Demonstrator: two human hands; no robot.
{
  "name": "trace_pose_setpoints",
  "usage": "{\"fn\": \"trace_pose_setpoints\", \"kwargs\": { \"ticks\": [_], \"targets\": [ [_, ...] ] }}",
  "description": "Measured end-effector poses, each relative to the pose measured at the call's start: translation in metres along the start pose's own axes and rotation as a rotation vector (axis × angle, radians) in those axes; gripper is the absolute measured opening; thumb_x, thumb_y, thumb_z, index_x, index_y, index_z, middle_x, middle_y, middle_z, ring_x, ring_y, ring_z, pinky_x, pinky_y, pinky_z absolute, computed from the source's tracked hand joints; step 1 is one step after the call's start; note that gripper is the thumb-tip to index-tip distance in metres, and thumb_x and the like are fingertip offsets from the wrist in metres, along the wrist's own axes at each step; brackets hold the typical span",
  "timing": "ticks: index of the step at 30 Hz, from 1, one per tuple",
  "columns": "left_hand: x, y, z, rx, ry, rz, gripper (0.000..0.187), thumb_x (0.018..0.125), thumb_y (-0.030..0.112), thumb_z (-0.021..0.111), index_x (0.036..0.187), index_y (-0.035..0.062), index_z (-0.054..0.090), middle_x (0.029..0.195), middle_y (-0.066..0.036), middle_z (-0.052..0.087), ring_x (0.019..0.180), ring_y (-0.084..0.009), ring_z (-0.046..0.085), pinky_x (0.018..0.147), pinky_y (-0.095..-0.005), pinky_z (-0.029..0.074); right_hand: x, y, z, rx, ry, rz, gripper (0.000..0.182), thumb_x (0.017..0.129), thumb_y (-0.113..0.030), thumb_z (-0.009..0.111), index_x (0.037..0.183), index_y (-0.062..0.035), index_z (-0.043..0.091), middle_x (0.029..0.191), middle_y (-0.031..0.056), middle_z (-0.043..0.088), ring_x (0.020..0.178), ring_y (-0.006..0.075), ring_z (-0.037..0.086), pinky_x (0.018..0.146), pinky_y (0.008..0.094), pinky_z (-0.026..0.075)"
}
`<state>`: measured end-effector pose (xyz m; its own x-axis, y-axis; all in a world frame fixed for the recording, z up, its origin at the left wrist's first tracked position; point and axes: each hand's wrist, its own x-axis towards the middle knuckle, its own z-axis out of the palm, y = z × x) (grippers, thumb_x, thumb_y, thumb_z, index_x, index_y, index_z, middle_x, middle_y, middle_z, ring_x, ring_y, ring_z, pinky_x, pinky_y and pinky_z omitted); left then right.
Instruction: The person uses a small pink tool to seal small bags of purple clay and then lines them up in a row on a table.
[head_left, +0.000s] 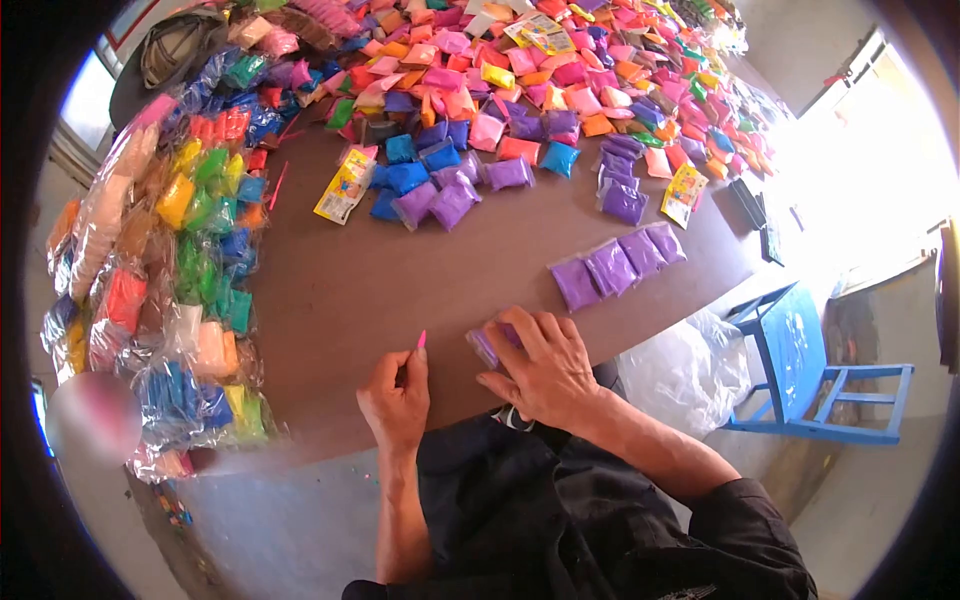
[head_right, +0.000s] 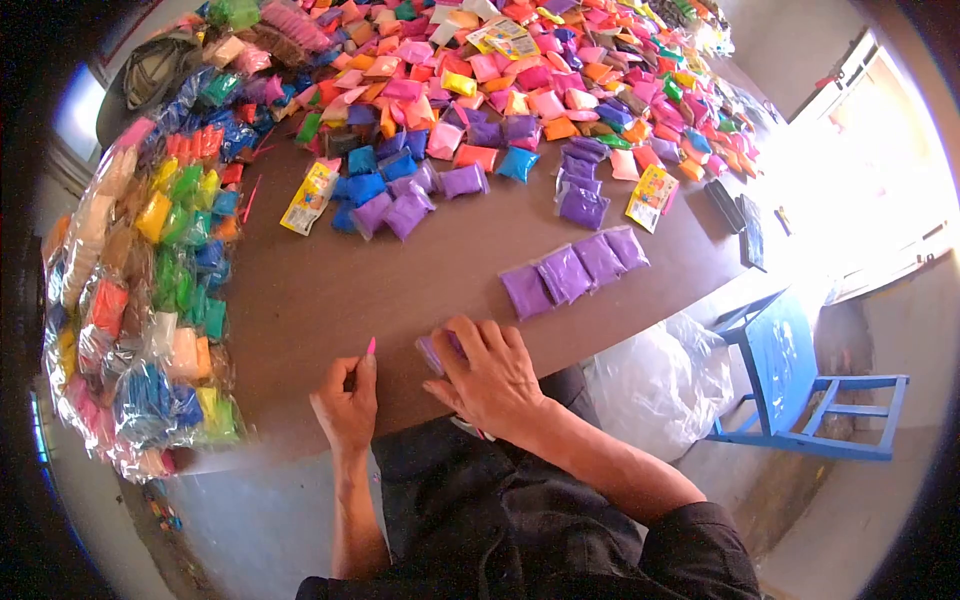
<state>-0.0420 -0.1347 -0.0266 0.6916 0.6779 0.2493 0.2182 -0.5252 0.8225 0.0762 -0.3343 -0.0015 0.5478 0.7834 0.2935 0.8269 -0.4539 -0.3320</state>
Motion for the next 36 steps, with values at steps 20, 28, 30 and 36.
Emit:
{"fn": "trace_pose_setpoints", "kwargs": {
  "ticks": [20,28,30,36],
  "targets": [
    [0.004,0.000,-0.001,0.123,-0.022,0.086,0.020,0.102,0.017,0.084,0.093,0.0004,0.077,0.072,-0.006,0.069,0.066,-0.0107,0.058,0.059,-0.0315,0.046,-0.003,0.008,-0.009,0.020,0.024,-0.021,0.048,0.087,-0.029,0.087,0.132,-0.0185,0.074,0.125,0.0106,0.056,0.122,0.0320,0.060,0.094,0.0487,0.051],
    [-0.005,0.028,0.004,0.010,-0.100,0.045,0.011,0.097,0.009,0.086,0.098,0.0016,0.079,0.079,-0.011,0.073,0.064,-0.0176,0.066,0.060,-0.0323,0.052,-0.010,0.015,0.006,0.158,0.127,-0.012,0.035,0.087,-0.016,0.081,0.122,-0.0147,0.077,0.116,0.0113,0.057,0.105,0.0309,0.065,0.085,0.0429,0.059],
    [-0.004,0.036,0.010,-0.041,-0.160,0.039,0.010,0.097,0.009,0.086,0.100,0.0019,0.080,0.081,-0.011,0.074,0.066,-0.0171,0.068,0.061,-0.0322,0.053,-0.012,0.012,0.005,0.177,0.129,0.009,0.034,0.088,-0.016,0.079,0.121,-0.0141,0.077,0.118,0.0112,0.058,0.105,0.0306,0.066,0.086,0.0425,0.060],
    [0.007,0.053,0.022,-0.020,-0.302,0.113,0.010,0.099,0.009,0.082,0.104,0.0001,0.081,0.088,-0.013,0.079,0.076,-0.0201,0.074,0.069,-0.0341,0.056,-0.018,0.011,0.003,0.187,0.126,0.046,0.033,0.088,-0.014,0.077,0.120,-0.0118,0.077,0.121,0.0106,0.061,0.108,0.0301,0.068,0.089,0.0428,0.060]
  ]
}}
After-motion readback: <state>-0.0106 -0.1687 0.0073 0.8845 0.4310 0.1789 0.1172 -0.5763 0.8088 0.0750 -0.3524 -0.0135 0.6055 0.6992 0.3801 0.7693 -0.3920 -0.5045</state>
